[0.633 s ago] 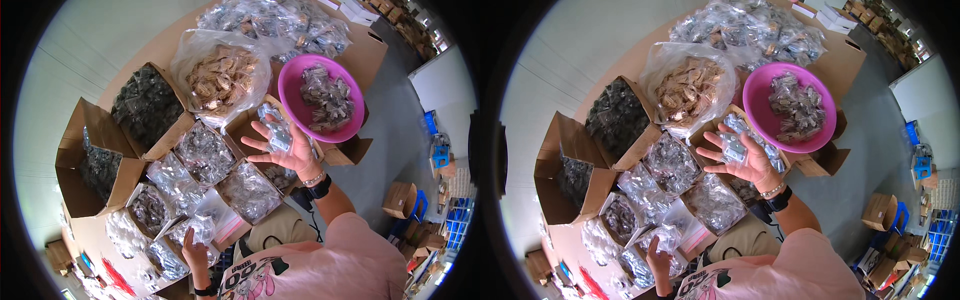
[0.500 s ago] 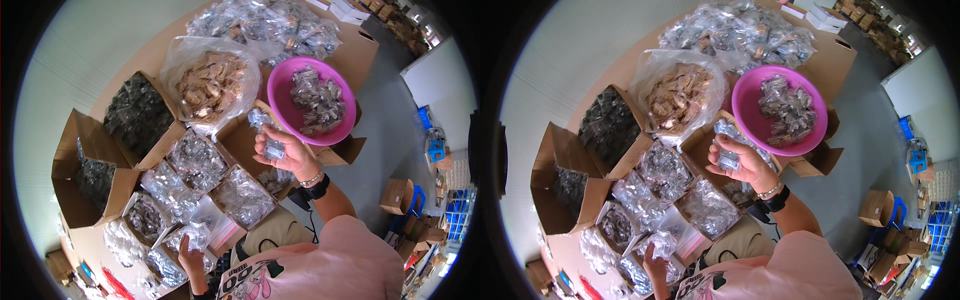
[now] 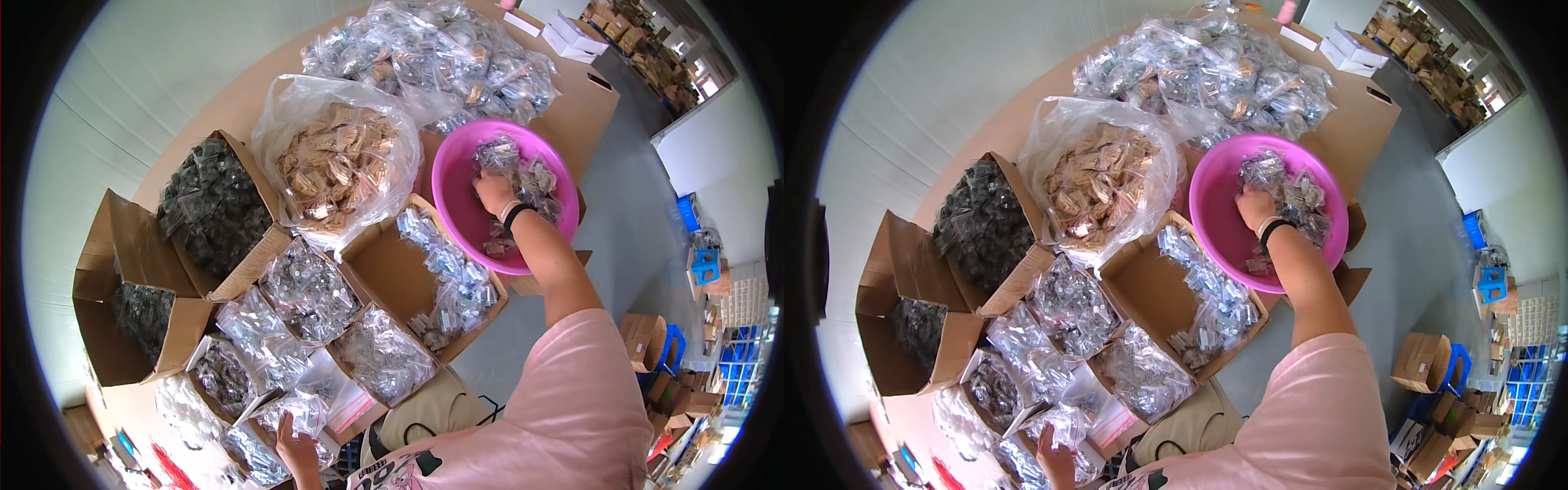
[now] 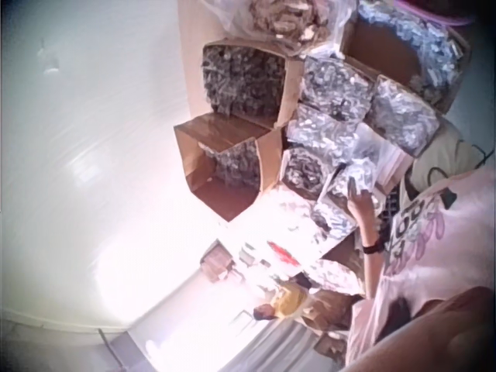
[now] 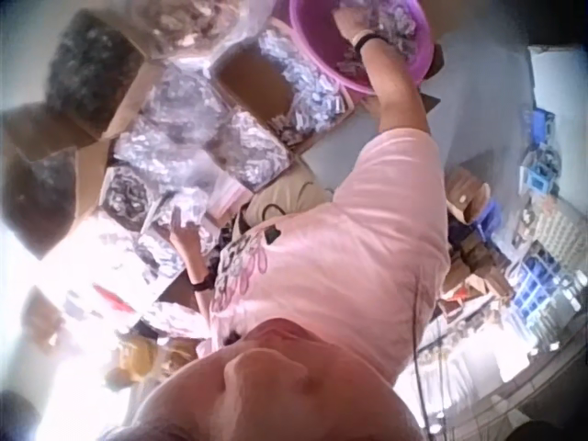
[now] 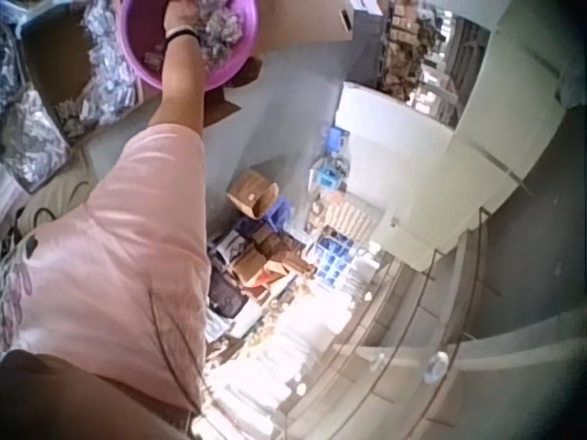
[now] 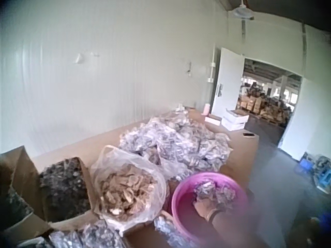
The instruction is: The recorder sorts small metal parts and hardware components from various boxes and places them into plastic bags.
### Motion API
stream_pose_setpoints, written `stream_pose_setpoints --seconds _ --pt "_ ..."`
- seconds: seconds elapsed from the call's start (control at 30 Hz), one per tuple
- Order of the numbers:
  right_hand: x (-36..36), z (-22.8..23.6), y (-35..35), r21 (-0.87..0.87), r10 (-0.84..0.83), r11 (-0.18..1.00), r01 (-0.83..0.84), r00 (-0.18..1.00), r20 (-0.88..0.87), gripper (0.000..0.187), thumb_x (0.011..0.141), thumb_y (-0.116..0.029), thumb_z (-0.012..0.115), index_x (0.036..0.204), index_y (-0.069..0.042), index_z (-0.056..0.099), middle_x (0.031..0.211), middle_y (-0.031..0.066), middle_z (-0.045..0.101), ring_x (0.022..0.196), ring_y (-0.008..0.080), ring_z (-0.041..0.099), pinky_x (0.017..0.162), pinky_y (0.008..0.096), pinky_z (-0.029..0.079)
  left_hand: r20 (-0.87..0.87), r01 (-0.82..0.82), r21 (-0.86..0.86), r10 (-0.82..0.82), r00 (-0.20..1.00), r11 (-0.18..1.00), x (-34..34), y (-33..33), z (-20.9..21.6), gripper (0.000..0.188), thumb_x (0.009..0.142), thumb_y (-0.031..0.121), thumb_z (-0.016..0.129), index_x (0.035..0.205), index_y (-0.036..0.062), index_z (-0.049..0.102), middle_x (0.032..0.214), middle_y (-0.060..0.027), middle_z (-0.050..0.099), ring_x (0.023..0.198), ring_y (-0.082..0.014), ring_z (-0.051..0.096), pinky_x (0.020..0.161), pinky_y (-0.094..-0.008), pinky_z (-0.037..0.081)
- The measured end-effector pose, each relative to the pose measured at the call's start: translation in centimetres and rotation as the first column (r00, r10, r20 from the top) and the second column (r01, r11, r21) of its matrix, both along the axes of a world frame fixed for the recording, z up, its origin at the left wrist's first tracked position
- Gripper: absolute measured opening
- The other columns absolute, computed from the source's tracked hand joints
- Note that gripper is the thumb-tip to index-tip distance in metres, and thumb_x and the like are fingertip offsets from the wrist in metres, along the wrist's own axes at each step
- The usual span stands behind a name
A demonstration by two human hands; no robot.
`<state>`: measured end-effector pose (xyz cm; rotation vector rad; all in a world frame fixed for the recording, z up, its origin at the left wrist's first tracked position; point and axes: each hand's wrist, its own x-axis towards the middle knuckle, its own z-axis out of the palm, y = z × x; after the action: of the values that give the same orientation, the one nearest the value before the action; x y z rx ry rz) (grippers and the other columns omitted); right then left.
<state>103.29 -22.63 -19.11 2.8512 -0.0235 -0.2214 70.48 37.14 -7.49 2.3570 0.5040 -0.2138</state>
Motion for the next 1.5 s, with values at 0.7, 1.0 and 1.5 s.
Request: stream_pose_setpoints --seconds 0.7,1.0,1.5 --pt "-12.6 15.5 20.1 0.309 0.556 -0.704 0.640 0.767 -0.320 0.060 0.090 -0.043 0.062 0.133 -0.003 0.051 0.106 0.0119 0.069 0.076 0.0166 0.069 0.049 0.0298 0.054 0.076 -0.016 0.050 0.012 0.997 0.999 0.0 -0.9 0.8 0.059 0.070 -0.011 0.045 0.126 -0.0042 0.060 0.132 -0.0234 0.059 0.123 -0.0374 0.057 0.105 -0.0388 0.045" --pt "-20.5 15.1 41.8 -0.124 0.751 -0.029 0.992 -0.060 -0.658 0.032 0.098 -0.019 0.058 0.125 -0.002 0.053 0.112 0.0074 0.062 0.096 0.0195 0.066 0.087 0.0358 0.059 0.152 0.021 -0.109 -0.004 0.988 0.994 -2.1 -0.3 1.7 0.072 0.072 -0.009 0.050 0.143 0.0053 0.046 0.149 -0.0126 0.046 0.113 -0.0378 0.061 0.082 -0.0391 0.055" --pt "-20.7 12.5 44.9 0.665 0.891 0.240 -0.707 0.432 0.138 0.017 0.077 -0.011 0.070 0.094 -0.012 0.067 0.101 0.0071 0.055 0.107 0.0282 0.052 0.082 0.0333 0.051 0.120 0.061 -0.106 -0.049 0.992 0.992 -6.9 4.1 1.3 0.054 0.079 0.005 0.069 0.131 0.0025 0.056 0.142 -0.0131 0.052 0.099 -0.0301 0.066 0.081 -0.0390 0.054"
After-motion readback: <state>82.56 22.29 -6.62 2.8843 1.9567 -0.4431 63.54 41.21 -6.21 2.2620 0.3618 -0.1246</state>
